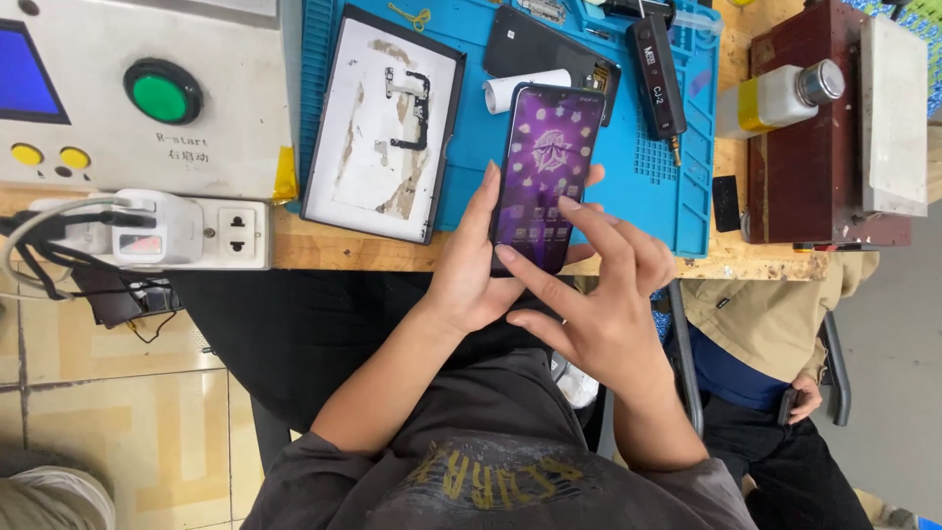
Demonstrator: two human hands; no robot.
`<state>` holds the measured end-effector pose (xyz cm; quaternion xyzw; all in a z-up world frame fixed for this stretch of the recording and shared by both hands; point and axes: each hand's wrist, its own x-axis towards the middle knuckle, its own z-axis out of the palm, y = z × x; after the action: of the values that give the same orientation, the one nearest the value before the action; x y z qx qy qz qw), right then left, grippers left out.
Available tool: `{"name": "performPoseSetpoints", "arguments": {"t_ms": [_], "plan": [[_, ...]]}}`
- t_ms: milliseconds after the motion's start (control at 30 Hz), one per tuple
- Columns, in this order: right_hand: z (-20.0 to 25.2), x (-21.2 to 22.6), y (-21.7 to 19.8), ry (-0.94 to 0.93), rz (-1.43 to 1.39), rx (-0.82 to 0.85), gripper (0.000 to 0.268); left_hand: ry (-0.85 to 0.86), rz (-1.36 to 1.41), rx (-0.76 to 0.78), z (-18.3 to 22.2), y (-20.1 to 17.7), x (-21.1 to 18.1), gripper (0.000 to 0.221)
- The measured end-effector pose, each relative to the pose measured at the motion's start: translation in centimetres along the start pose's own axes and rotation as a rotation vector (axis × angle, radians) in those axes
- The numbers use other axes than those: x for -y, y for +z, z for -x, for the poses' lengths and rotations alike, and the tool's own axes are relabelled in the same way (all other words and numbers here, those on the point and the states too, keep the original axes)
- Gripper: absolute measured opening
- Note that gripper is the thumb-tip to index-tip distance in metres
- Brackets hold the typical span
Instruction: Testing a smartphone's touchscreen and software functionality at a repair station while reviewing a service receipt.
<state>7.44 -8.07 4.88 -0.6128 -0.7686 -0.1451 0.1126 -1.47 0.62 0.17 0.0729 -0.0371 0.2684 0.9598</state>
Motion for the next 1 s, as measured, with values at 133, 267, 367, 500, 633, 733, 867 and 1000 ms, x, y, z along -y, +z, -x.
{"name": "performPoseSetpoints", "arguments": {"t_ms": [133, 267, 367, 500, 633, 733, 867, 1000], "plan": [[0.5, 0.1, 0.3, 0.084, 0.000, 0.013, 0.040, -0.063, -0.033, -0.130, 0.2, 0.3, 0.0, 0.060], [0.9, 0.6, 0.7, 0.050, -0.001, -0.007, 0.043, 0.013, 0.042, -0.027, 0.2, 0.0, 0.4, 0.055], [1.5, 0.4, 0.6, 0.079, 0.024, 0.006, 0.043, -0.006, 0.052, 0.025, 0.0, -0.6, 0.5, 0.058], [0.7, 0.3, 0.8, 0.120, -0.006, -0.029, 0.041, -0.052, -0.004, -0.158, 0.0, 0.2, 0.4, 0.056], [1.2, 0.5, 0.6, 0.024, -0.029, -0.041, 0.041, 0.021, 0.094, 0.057, 0.2, -0.6, 0.6, 0.058], [1.1, -0.4, 0.7, 0.029, -0.016, -0.058, 0.039, 0.005, 0.049, 0.044, -0.1, -0.3, 0.2, 0.059], [0.9, -0.3, 1.1, 0.007, -0.046, -0.074, 0.041, 0.014, 0.162, 0.098, -0.2, -0.8, 0.7, 0.059], [1.5, -0.6, 1.2, -0.013, -0.022, -0.070, 0.039, 0.026, 0.191, 0.089, -0.3, -1.1, 0.7, 0.058]]}}
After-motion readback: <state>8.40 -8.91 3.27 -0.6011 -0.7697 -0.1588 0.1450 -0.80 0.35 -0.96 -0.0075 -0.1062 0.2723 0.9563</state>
